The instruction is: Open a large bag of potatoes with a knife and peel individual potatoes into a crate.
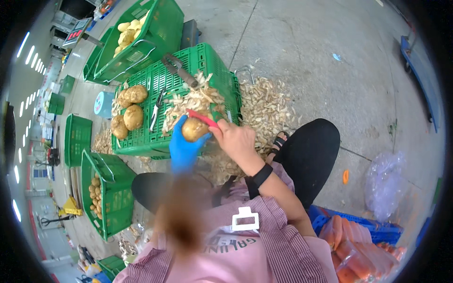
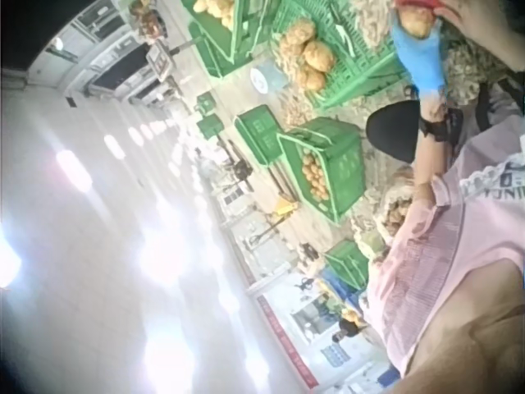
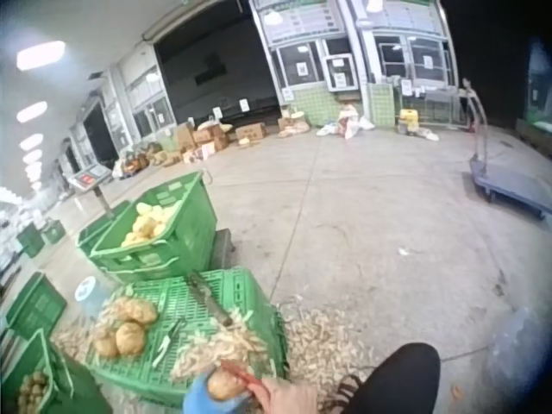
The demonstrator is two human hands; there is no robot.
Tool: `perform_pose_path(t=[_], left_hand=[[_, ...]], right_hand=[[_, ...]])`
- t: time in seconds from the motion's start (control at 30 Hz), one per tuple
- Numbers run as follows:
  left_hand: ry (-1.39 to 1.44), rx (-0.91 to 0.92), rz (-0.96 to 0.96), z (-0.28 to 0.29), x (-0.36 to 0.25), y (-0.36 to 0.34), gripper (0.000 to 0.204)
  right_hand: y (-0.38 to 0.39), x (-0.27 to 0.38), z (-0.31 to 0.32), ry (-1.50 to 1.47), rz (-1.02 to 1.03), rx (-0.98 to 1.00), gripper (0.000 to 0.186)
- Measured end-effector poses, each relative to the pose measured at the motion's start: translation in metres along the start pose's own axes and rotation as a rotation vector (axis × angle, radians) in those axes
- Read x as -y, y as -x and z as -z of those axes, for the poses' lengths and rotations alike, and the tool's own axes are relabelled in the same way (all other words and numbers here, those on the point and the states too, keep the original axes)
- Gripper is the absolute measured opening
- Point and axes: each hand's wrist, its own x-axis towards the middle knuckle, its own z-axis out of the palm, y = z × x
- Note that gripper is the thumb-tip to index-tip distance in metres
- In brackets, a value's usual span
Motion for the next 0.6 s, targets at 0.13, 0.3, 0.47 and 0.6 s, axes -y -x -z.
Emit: perform_pose_path(t=[0.13,0.3,0.47,0.6], left_hand=[[-0.067,-0.032,0.004,0.009,0.0,0.008,0.067],[0.046,-0.102,0.061,0.005,0.013,0.018,0.071],[0.056,-0.111,-0.001,-0.002,0.036,0.024,0.072],[-0.022,-0.118,-0.031,0.0,0.022,0.024,0.07]], right_hand=[[0.004,0.006,0.001,-0.005,0.04,0.057,0.027],[0.006,-0.001,-0.023,-0.065,-0.177,0.177,0.029],[0.011,0.005,-0.01,-0.04,-0.097,0.158,0.028],[0.008,0.019,-0.004,-0.034,0.043,0.09,0.027]])
